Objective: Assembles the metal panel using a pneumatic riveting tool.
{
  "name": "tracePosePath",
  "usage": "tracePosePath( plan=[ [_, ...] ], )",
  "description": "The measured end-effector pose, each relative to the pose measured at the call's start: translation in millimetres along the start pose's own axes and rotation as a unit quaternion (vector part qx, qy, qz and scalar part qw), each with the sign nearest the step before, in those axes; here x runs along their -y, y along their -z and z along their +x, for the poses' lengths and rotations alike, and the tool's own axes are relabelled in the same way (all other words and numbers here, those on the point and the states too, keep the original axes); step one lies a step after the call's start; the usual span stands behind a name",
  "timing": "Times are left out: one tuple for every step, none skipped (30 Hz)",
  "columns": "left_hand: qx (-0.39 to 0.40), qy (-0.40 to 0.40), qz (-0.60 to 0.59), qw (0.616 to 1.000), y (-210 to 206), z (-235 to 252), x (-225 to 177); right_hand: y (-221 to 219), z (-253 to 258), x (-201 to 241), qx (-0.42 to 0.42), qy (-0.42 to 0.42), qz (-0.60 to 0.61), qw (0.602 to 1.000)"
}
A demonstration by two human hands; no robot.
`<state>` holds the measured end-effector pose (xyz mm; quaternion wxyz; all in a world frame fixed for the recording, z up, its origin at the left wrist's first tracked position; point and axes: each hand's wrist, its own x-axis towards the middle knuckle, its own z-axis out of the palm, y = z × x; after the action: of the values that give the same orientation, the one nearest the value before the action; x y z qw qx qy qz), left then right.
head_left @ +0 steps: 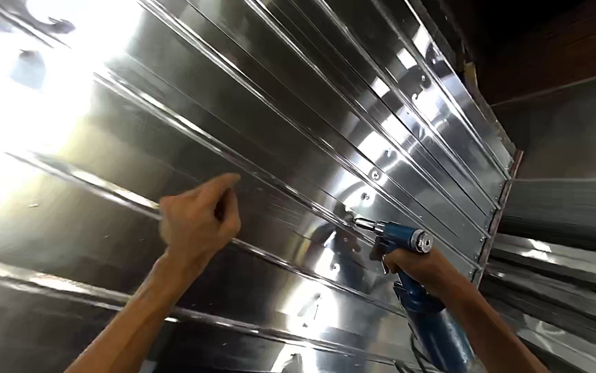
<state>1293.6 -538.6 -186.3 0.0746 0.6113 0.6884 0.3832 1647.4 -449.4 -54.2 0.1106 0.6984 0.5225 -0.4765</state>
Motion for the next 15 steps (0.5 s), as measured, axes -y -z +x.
tracePosePath(
  plan=[
    [0.005,0.009,0.007,1.0,-7,0,-1,2,3,-2,-0.006,0.01,-0.014,1.0],
    [0.018,0.016,0.019,1.0,-10,-2,-2,1,5,-7,-0.022,0.025,-0.029,0.999],
    [0.037,0.025,0.031,0.999,-11,-5,-3,-3,6,-14,-0.043,0.032,-0.036,0.998],
    [0.05,0.031,0.04,0.998,-12,-4,-3,-5,6,-20,-0.06,0.033,-0.029,0.997],
    [0.053,0.035,0.041,0.997,-12,-2,-3,-6,7,-24,-0.064,0.033,-0.007,0.997],
    [0.053,0.035,0.032,0.997,-9,0,-4,-6,3,-26,-0.066,0.032,0.026,0.997],
    [0.055,0.038,0.011,0.998,-5,2,-6,-7,-9,-29,-0.07,0.039,0.057,0.995],
    [0.06,0.051,-0.022,0.997,0,2,-11,-8,-30,-31,-0.077,0.055,0.073,0.993],
    [0.071,0.085,-0.065,0.992,9,0,-20,-11,-57,-34,-0.092,0.087,0.079,0.989],
    [0.09,0.134,-0.12,0.979,22,-9,-34,-17,-88,-40,-0.106,0.139,0.09,0.98],
    [0.123,0.191,-0.197,0.954,37,-25,-53,-27,-121,-45,-0.112,0.183,0.114,0.97],
    [0.167,0.258,-0.296,0.904,55,-46,-78,-40,-153,-48,-0.104,0.202,0.133,0.965],
    [0.217,0.339,-0.399,0.824,73,-67,-102,-55,-182,-49,-0.091,0.206,0.152,0.962],
    [0.271,0.41,-0.493,0.718,89,-85,-125,-71,-207,-47,-0.071,0.2,0.172,0.962],
    [0.324,0.457,-0.568,0.602,105,-105,-143,-90,-229,-42,-0.052,0.193,0.194,0.96]
  ],
)
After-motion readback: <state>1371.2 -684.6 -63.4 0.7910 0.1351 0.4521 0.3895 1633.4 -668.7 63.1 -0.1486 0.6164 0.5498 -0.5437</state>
